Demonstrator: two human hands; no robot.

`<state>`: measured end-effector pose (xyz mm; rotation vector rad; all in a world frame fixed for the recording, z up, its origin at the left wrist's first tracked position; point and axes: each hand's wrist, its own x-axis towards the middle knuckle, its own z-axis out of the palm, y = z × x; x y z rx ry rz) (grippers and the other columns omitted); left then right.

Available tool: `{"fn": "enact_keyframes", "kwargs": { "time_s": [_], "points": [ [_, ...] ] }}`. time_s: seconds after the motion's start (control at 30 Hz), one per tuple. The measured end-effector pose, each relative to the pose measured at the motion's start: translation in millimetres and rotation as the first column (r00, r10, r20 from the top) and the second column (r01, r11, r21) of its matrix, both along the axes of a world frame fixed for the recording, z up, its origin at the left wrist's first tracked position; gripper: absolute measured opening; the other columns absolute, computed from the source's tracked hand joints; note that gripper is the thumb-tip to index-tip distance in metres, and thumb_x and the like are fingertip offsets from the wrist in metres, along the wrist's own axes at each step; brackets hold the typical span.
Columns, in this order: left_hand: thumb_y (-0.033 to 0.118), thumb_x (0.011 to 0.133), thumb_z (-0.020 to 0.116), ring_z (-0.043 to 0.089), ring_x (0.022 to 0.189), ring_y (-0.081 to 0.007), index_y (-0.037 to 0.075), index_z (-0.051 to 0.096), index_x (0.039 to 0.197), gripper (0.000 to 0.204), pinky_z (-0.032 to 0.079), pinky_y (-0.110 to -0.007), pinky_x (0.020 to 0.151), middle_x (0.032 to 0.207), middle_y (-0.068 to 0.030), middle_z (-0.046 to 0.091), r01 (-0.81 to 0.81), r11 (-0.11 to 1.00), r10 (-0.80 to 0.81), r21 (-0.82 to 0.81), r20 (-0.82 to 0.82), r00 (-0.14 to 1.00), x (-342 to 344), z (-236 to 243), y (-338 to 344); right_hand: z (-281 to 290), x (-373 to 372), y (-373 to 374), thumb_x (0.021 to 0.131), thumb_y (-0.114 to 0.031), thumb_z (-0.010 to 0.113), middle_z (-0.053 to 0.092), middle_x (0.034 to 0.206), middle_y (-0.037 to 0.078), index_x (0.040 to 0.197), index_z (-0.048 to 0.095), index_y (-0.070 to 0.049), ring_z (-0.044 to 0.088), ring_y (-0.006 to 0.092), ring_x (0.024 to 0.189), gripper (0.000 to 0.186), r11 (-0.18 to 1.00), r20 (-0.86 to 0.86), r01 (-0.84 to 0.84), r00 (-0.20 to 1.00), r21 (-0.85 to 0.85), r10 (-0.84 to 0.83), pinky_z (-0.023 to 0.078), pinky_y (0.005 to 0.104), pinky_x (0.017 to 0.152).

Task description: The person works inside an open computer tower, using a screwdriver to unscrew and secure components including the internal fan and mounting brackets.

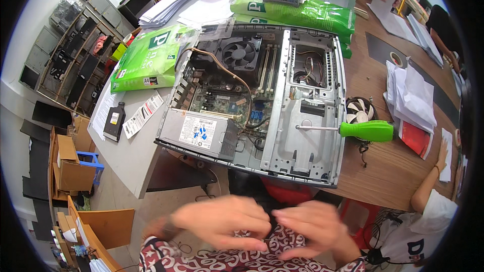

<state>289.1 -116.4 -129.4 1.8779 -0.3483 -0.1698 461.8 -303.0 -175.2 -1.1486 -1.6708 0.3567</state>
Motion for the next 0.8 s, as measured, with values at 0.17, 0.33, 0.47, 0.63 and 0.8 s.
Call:
{"fn": "enact_keyframes", "kwargs": {
  "time_s": [0.17,0.33,0.47,0.63,0.8],
  "points": [
    [0.013,0.085,0.073,0.057,0.062,-0.0231,0.002,0.064,0.071,0.02,0.043,-0.035,0.059,0.068,-0.0075,0.06,-0.581,0.707,0.291,0.404,0.582,0.759,63.5,79.3,78.6,18.5,137.9,-21.9,0.101,-0.03,0.055,0.064,0.083,0.007,0.092,0.064,0.0,0.059,0.0201,0.074,0.032,0.617,-0.174,0.592,0.78,0.518,-0.601,0.045,0.0316,0.067],
    [0.023,0.093,0.068,0.055,0.065,-0.0119,-0.001,0.058,0.079,0.03,0.044,-0.029,0.063,0.065,-0.0028,0.056,-0.596,0.629,0.412,0.499,0.436,0.8,135.7,59.3,147.4,-4.8,232.9,-0.6,0.104,-0.022,0.05,0.061,0.087,0.008,0.104,0.066,0.006,0.053,0.0131,0.079,0.032,0.515,-0.316,0.763,0.636,0.39,-0.704,0.042,0.0271,0.071],
    [0.025,0.097,0.064,0.052,0.07,-0.009,0.003,0.053,0.077,0.032,0.043,-0.027,0.065,0.071,-0.0009,0.055,-0.531,0.777,0.45,0.34,0.29,0.845,148.6,34.1,154.9,-17.6,232.1,-6.7,0.103,-0.019,0.054,0.063,0.091,0.007,0.107,0.067,0.003,0.053,0.012,0.08,0.026,0.641,-0.249,0.722,0.691,0.259,-0.678,0.042,0.0266,0.071],
    [0.041,0.104,0.043,0.053,0.067,-0.0163,0.006,0.043,0.072,0.048,0.043,-0.029,0.065,0.072,-0.0079,0.057,-0.318,0.939,0.341,-0.132,0.221,0.914,153.8,50.9,142.6,14.3,217.5,2.5,0.1,-0.023,0.061,0.065,0.109,0.012,0.128,0.06,0.004,0.058,0.0163,0.093,0.039,0.689,-0.226,0.699,0.714,0.191,-0.662,0.046,0.0294,0.085],
    [0.058,0.106,0.023,0.054,0.061,-0.0216,0.01,0.028,0.061,0.066,0.043,-0.031,0.062,0.061,-0.0082,0.049,-0.001,0.996,0.01,-0.093,0.096,0.995,186.2,85.9,107.2,100.3,176.1,72.3,0.08,-0.026,0.081,0.058,0.141,0.018,0.147,0.046,0.001,0.055,0.0248,0.131,0.08,0.971,0.012,0.233,0.972,0.058,-0.235,0.044,0.038,0.101]
  ]
}}
